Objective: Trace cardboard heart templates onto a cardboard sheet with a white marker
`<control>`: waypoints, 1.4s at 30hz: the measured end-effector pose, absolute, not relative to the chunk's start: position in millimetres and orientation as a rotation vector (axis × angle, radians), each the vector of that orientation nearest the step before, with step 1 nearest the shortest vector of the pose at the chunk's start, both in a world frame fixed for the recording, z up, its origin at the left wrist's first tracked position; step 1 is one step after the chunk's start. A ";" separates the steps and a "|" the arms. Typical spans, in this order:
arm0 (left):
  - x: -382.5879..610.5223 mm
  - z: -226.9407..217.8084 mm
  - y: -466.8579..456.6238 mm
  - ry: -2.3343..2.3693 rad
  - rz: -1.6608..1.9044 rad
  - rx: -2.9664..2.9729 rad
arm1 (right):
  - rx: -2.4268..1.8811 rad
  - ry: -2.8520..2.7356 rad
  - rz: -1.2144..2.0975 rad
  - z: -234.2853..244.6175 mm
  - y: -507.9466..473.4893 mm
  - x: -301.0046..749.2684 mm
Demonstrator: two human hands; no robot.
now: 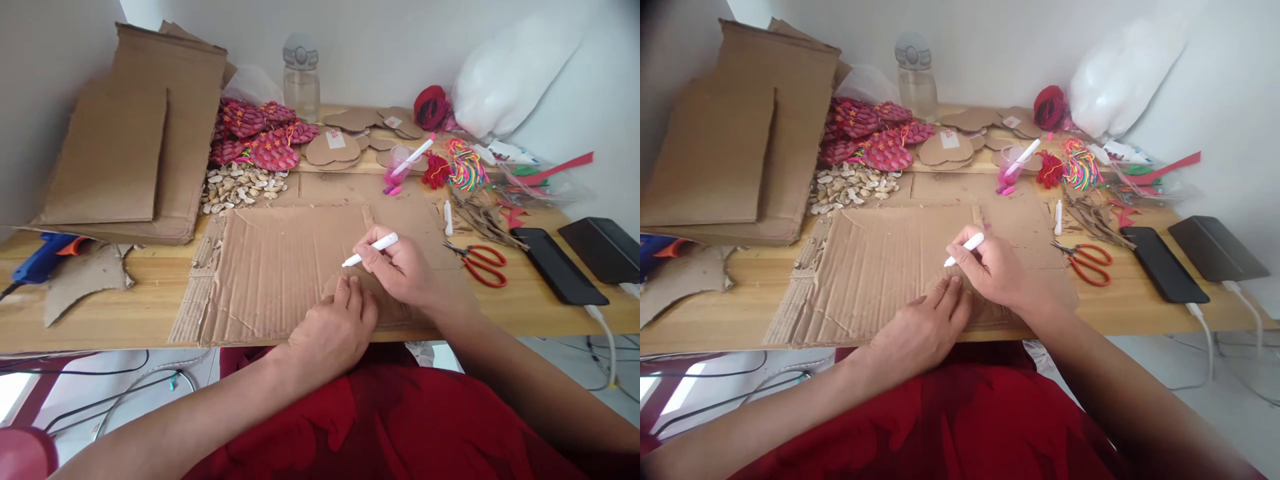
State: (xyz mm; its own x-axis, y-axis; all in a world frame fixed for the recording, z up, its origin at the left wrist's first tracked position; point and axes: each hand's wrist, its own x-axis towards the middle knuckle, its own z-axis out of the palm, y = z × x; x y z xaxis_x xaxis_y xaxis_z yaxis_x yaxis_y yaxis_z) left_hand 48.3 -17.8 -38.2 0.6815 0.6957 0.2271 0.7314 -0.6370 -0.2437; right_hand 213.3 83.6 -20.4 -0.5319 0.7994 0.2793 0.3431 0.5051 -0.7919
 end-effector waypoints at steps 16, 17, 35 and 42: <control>73.2 -23.7 -20.4 -1.200 -0.065 -2.545 | -0.710 -2.438 1.122 7.4 87.1 182.3; 74.2 -23.1 -20.8 -1.206 -0.063 -2.554 | -0.703 -2.459 1.142 8.8 87.1 180.3; 81.6 -15.0 -23.9 -1.353 0.113 -2.727 | -0.492 -2.806 0.986 22.3 84.1 158.3; 81.3 -13.0 -23.8 -1.296 0.100 -2.745 | -0.399 -2.907 0.964 24.8 79.9 157.2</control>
State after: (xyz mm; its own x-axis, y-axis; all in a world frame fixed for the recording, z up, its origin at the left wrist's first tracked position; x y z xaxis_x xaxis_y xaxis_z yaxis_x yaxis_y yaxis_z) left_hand 81.3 -23.8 -13.0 0.6347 0.7726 -0.0148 0.7658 -0.6314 -0.1216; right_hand 157.2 79.9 24.8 -0.9653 0.2593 -0.0308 0.2263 0.7720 -0.5940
